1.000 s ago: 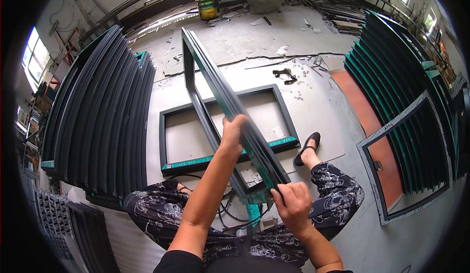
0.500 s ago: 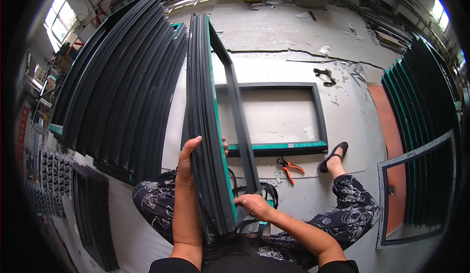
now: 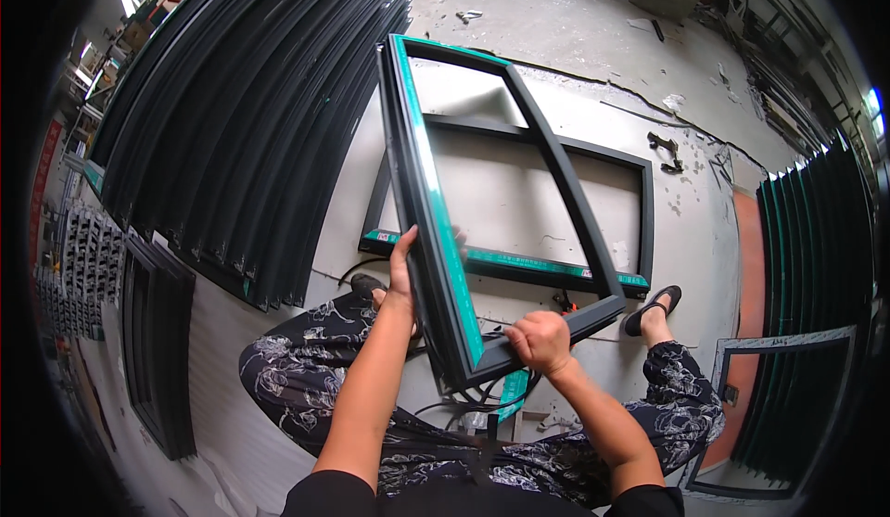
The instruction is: The person applies a rubber sealing strip to the inner edge of a metal frame, pressing it into place by hand and using pliers to cut the strip to length.
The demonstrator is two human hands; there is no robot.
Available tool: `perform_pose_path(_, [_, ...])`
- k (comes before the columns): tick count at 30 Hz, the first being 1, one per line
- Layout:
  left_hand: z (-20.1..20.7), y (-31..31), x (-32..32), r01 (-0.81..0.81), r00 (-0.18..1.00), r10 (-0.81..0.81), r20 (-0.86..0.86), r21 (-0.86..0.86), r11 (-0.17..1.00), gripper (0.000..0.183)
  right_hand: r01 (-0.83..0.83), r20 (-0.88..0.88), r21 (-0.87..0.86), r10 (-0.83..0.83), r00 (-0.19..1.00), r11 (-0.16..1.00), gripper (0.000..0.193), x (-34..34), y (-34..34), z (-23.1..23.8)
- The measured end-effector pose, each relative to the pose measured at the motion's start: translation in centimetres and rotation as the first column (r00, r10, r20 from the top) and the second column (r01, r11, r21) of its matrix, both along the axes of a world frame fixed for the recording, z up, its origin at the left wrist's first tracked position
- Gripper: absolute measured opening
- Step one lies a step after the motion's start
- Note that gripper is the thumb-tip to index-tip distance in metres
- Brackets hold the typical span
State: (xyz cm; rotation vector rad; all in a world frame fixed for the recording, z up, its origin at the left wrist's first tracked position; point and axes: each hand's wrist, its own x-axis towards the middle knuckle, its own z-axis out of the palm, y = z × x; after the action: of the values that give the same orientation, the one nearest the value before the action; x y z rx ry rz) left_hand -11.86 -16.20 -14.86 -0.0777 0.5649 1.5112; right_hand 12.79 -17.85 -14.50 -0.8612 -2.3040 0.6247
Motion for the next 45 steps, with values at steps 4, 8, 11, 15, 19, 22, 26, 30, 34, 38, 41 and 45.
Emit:
perform_pose_path(4, [-9.7,2.3,-1.3,0.250,0.968,-0.249,-0.019,0.026,0.968,0.065,0.009,0.188,0.066,-0.021,0.982,0.998,0.037,0.4,3.7,-1.7])
perform_pose_path(8, [-15.4,0.7,0.7,0.263,0.965,-0.263,-0.012,-0.045,0.964,0.064,-0.019,0.290,0.098,-0.011,0.957,0.995,0.037,2.6,3.5,-6.0])
perform_pose_path(11, [-20.3,-3.0,3.0,0.074,0.933,-0.207,-0.296,-0.404,0.912,0.063,-0.024,0.330,0.127,-0.019,0.944,0.992,0.036,2.8,2.3,-10.3])
perform_pose_path(15, [-23.8,-9.4,7.4,-0.023,0.737,-0.429,-0.522,-0.654,0.756,0.059,0.018,0.379,0.135,-0.068,0.923,0.991,0.033,2.3,1.2,-15.7])
perform_pose_path(19, [-25.5,-11.1,8.1,-0.065,0.747,-0.430,-0.508,-0.699,0.712,0.038,0.065,0.381,0.118,-0.106,0.919,0.991,0.035,0.9,0.9,-18.0])
perform_pose_path(22, [-26.7,-9.2,6.4,-0.103,0.707,-0.445,-0.550,-0.702,0.704,0.030,0.132,0.392,0.098,-0.160,0.906,0.986,0.037,-0.4,2.1,-18.5])
perform_pose_path(26, [-27.3,-5.5,2.7,-0.118,0.557,-0.491,-0.670,-0.649,0.752,0.032,0.207,0.382,0.170,-0.259,0.887,0.963,0.039,-3.4,5.7,-18.7])
perform_pose_path(30, [-26.2,-7.0,1.8,-0.054,0.624,-0.445,-0.642,-0.603,0.796,0.036,0.238,0.498,0.122,-0.267,0.825,0.964,0.041,-5.4,7.5,-19.5])
perform_pose_path(34, [-24.9,-11.0,4.5,0.080,0.734,-0.582,-0.350,-0.807,0.585,0.039,0.177,0.445,0.098,-0.203,0.872,0.979,0.040,-4.5,7.5,-20.0])
perform_pose_path(38, [-24.2,-8.2,2.9,-0.291,-0.018,-0.695,-0.719,-0.661,0.691,0.039,0.135,0.492,0.031,-0.133,0.860,0.990,0.037,-3.6,7.8,-18.9])
perform_pose_path(41, [-28.1,-7.7,-0.8,-0.230,0.453,-0.442,-0.774,-0.580,0.781,0.037,0.108,0.396,0.140,-0.156,0.905,0.984,0.035,-4.0,6.8,-17.4])
perform_pose_path(45, [-25.8,-4.6,1.8,0.070,0.835,-0.411,-0.366,-0.671,0.738,0.038,0.121,0.459,0.108,-0.157,0.874,0.987,0.033,-0.6,6.6,-17.1])
